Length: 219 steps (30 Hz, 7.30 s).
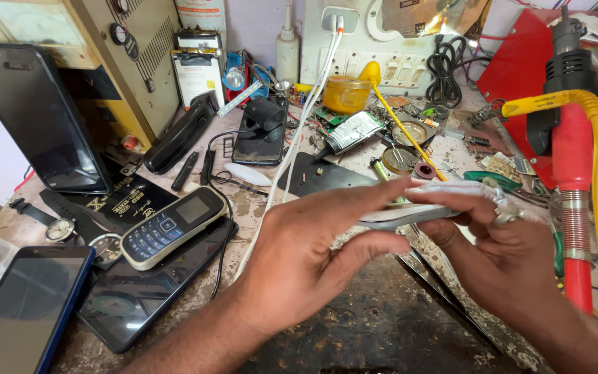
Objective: The person disassembles a feature phone, removing its back cover and battery and unscrewing the rear panel with a screwdriver, then reassembles the phone by refitting the cover and battery. They power the phone on and press its keypad buttons to test the screen and menus.
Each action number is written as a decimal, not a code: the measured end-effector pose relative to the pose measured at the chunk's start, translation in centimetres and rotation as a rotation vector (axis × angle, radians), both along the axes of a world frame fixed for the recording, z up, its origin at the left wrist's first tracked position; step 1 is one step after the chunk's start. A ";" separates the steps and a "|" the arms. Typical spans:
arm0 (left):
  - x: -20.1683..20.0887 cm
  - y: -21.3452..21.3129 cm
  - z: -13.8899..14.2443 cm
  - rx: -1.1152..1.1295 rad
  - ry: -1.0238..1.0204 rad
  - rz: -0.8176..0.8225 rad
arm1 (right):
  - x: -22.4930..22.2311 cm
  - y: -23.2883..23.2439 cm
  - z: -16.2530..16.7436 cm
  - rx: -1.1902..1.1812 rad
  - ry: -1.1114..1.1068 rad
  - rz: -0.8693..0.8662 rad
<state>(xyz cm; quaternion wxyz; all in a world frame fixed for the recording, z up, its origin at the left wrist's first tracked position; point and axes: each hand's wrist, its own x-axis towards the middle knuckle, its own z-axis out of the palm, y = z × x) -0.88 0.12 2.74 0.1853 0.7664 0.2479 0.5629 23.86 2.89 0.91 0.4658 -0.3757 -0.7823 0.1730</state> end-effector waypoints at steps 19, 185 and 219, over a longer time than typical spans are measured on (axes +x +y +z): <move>0.9 -0.6 -0.5 0.006 -0.015 -0.064 | -0.4 -1.9 0.6 0.185 0.120 0.119; -0.3 1.2 0.3 -0.825 -0.356 -0.574 | 0.3 0.1 0.2 -0.669 0.591 0.276; -0.2 1.3 -0.2 -0.536 -0.232 -0.432 | -0.2 0.6 0.1 -0.490 0.366 0.048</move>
